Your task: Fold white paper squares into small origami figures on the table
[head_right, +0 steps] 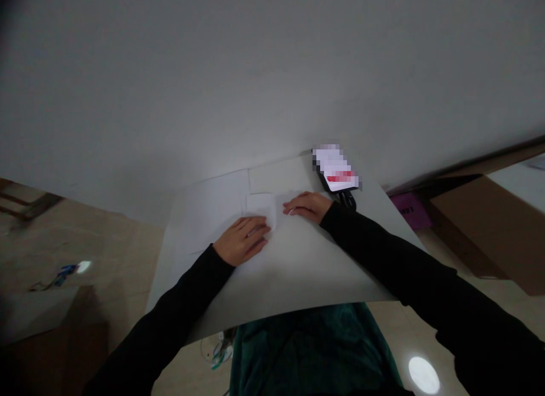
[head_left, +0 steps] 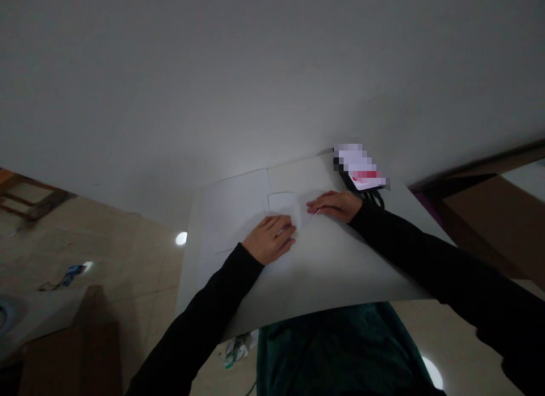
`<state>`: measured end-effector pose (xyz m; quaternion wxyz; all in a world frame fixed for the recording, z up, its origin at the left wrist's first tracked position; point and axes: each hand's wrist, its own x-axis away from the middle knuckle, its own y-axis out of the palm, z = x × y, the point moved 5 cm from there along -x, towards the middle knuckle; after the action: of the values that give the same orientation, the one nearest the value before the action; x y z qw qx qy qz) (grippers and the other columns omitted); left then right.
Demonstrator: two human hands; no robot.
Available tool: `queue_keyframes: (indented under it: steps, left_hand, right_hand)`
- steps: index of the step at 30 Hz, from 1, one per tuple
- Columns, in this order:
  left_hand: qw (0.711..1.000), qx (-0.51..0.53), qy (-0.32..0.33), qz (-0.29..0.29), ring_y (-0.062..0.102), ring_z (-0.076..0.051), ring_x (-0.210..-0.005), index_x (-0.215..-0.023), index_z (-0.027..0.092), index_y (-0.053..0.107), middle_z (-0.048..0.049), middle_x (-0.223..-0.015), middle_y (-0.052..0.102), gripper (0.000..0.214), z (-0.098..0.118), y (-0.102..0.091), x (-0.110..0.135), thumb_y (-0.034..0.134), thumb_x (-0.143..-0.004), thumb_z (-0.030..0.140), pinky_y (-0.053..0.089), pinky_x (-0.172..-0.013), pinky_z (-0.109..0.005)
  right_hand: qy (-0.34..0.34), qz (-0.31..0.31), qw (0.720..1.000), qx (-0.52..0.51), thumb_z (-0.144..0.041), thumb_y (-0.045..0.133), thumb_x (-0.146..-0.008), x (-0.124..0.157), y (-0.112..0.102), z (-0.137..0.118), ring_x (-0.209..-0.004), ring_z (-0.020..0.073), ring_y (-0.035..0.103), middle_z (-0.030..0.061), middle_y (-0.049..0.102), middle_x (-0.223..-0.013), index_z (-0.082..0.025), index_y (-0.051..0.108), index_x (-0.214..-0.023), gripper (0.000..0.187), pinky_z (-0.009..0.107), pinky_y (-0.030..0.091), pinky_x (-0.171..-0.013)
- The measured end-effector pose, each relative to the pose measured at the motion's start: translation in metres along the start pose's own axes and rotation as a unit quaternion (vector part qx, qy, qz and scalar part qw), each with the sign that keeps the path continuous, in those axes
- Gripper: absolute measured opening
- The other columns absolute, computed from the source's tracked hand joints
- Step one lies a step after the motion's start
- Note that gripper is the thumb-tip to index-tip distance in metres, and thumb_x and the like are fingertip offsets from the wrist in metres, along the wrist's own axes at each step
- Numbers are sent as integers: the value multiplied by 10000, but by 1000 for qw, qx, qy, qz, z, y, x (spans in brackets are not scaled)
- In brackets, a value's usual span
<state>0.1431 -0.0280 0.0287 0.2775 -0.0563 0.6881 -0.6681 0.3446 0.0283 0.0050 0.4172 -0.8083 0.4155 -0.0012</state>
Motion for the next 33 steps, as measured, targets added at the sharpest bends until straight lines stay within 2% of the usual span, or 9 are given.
queue_keyframes:
  steps: [5, 8, 13, 16, 20, 26, 30, 33]
  left_hand:
    - [997, 51, 22, 50, 588, -213, -1123, -1059, 128, 597, -122, -1172, 640, 214, -2, -1, 3, 510, -887, 221, 508, -915, -379]
    - [995, 72, 22, 65, 592, -195, -1129, -1052, 132, 599, -114, -1148, 656, 205, -1, 1, 5, 508, -884, 207, 502, -955, -377]
    - [996, 70, 12, 61, 556, -219, -1182, -1101, 125, 594, -137, -1168, 635, 260, 3, 2, 6, 530, -872, 229, 467, -1006, -426]
    - [996, 78, 1, 48, 560, -235, -1161, -1122, 133, 596, -141, -1182, 621, 275, 6, 2, 5, 531, -868, 217, 493, -951, -430]
    - [994, 107, -26, 27, 586, -245, -1073, -1150, 127, 587, -157, -1197, 607, 311, 11, 0, 3, 521, -867, 239, 511, -860, -426]
    - [990, 138, -33, -4, 573, -278, -1053, -1237, 87, 515, -179, -1217, 594, 433, 20, 0, -1, 514, -856, 293, 474, -872, -474]
    - [987, 154, -45, -18, 474, -303, -1232, -1189, 118, 541, -188, -1332, 510, 379, 13, 4, -2, 512, -851, 289, 391, -995, -523]
    - [986, 155, -41, -39, 350, -285, -1354, -1212, 140, 517, -148, -1425, 439, 374, 8, 8, -2, 495, -864, 274, 316, -1078, -520]
  right_hand:
    - [45, 11, 999, -13, -310, 497, -907, 0, 1, -3, -854, 155, 679, 39, 733, -957, -216, 689, -956, 220, 302, 510, -797]
    - [69, 60, 995, -46, -373, 579, -859, 1, 3, 3, -726, 151, 662, 39, 723, -827, -208, 702, -866, 206, 286, 512, -687]
    - [64, 133, 987, -57, -365, 624, -833, -5, 9, -1, -705, 161, 608, 46, 674, -726, -199, 708, -811, 187, 305, 491, -655]
    - [111, 159, 980, -36, -361, 657, -807, -7, 12, 0, -676, 156, 588, 45, 661, -711, -192, 704, -774, 179, 298, 478, -629]
    - [172, 172, 970, 4, -335, 681, -785, -8, 14, 1, -657, 150, 581, 44, 656, -713, -180, 696, -740, 162, 288, 462, -615]
    - [206, 149, 966, 54, -298, 672, -789, -14, 13, -1, -666, 154, 564, 38, 657, -702, -190, 679, -694, 144, 292, 442, -623]
    - [216, 147, 964, 59, -319, 663, -794, -15, 12, 1, -676, 163, 568, 42, 660, -709, -195, 677, -697, 158, 304, 447, -631]
    - [214, 150, 963, 58, -327, 658, -793, -15, 13, 2, -672, 164, 568, 42, 658, -708, -197, 674, -692, 166, 306, 448, -631]
